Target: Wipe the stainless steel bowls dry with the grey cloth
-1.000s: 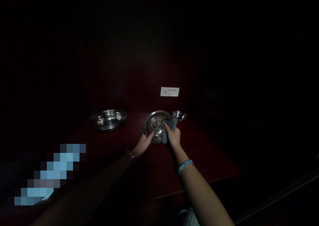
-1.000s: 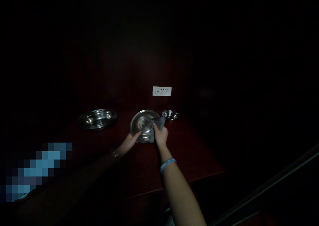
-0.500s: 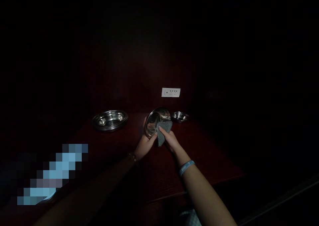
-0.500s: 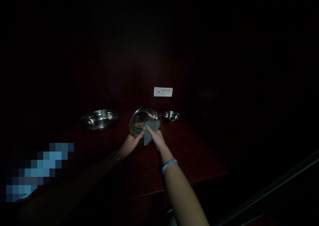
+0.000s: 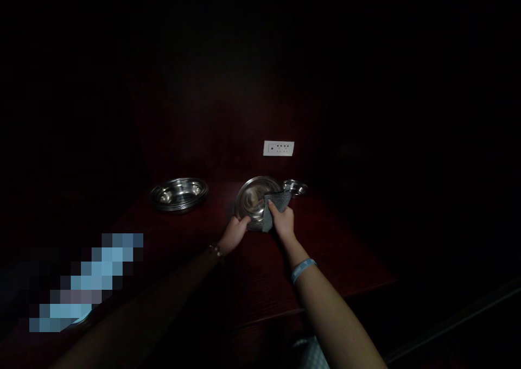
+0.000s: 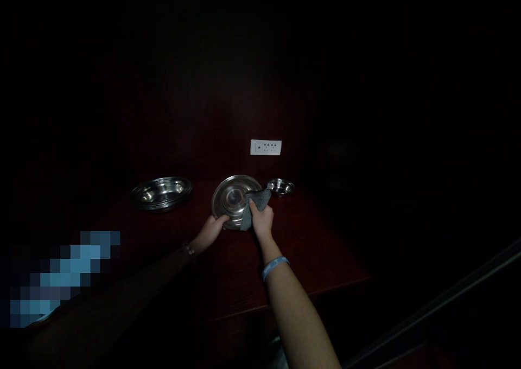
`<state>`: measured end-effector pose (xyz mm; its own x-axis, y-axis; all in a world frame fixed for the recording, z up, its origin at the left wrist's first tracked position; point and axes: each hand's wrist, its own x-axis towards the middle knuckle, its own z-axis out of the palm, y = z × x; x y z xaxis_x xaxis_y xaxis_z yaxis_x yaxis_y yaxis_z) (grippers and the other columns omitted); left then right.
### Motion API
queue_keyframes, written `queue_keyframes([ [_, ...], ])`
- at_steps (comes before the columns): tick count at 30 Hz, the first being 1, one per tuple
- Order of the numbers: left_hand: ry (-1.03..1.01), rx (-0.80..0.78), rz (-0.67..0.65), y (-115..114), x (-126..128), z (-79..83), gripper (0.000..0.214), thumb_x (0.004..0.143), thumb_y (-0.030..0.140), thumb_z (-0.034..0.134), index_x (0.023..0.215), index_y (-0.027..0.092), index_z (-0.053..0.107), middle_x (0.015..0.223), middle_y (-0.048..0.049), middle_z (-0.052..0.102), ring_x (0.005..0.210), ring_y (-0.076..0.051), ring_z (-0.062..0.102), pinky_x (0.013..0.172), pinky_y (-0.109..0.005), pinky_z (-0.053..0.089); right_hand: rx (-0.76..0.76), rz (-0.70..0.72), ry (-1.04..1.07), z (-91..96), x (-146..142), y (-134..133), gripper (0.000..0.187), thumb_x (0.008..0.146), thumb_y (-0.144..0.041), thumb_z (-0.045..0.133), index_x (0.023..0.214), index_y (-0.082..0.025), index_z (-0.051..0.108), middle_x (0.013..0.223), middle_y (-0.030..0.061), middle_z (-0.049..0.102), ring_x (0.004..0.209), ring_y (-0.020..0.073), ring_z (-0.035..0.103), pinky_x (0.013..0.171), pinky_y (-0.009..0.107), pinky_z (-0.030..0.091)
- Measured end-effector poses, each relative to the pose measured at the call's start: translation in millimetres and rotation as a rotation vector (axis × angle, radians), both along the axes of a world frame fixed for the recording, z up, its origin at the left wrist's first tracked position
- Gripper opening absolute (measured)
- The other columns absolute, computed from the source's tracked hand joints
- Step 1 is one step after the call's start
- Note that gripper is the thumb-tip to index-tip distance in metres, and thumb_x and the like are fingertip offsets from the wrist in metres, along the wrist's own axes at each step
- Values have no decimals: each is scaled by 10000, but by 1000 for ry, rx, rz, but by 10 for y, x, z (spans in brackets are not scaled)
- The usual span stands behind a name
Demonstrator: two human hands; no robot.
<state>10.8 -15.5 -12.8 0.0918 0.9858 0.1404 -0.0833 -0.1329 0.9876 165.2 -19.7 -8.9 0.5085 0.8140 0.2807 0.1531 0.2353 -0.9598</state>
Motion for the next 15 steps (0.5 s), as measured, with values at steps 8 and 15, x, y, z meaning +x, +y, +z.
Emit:
queue_keyframes([
  [8,-40,-52,175,69,-85,64,112,720,171,624,797,157,703,819,-48,774,932,-248,717,926,-347,532,63,-53,-170,62,-24,-95,315,793,-435,680,799,-127,746,831,119,792,778,232,735,686,282,532],
  [15,-79,-87,167,95,-69,34,204,757,145,636,943,153,718,998,-72,792,1042,-245,715,1007,-363,508,53,-63,-192,61,-4,-90,318,795,-431,668,798,-124,748,836,125,792,776,237,733,694,289,530],
])
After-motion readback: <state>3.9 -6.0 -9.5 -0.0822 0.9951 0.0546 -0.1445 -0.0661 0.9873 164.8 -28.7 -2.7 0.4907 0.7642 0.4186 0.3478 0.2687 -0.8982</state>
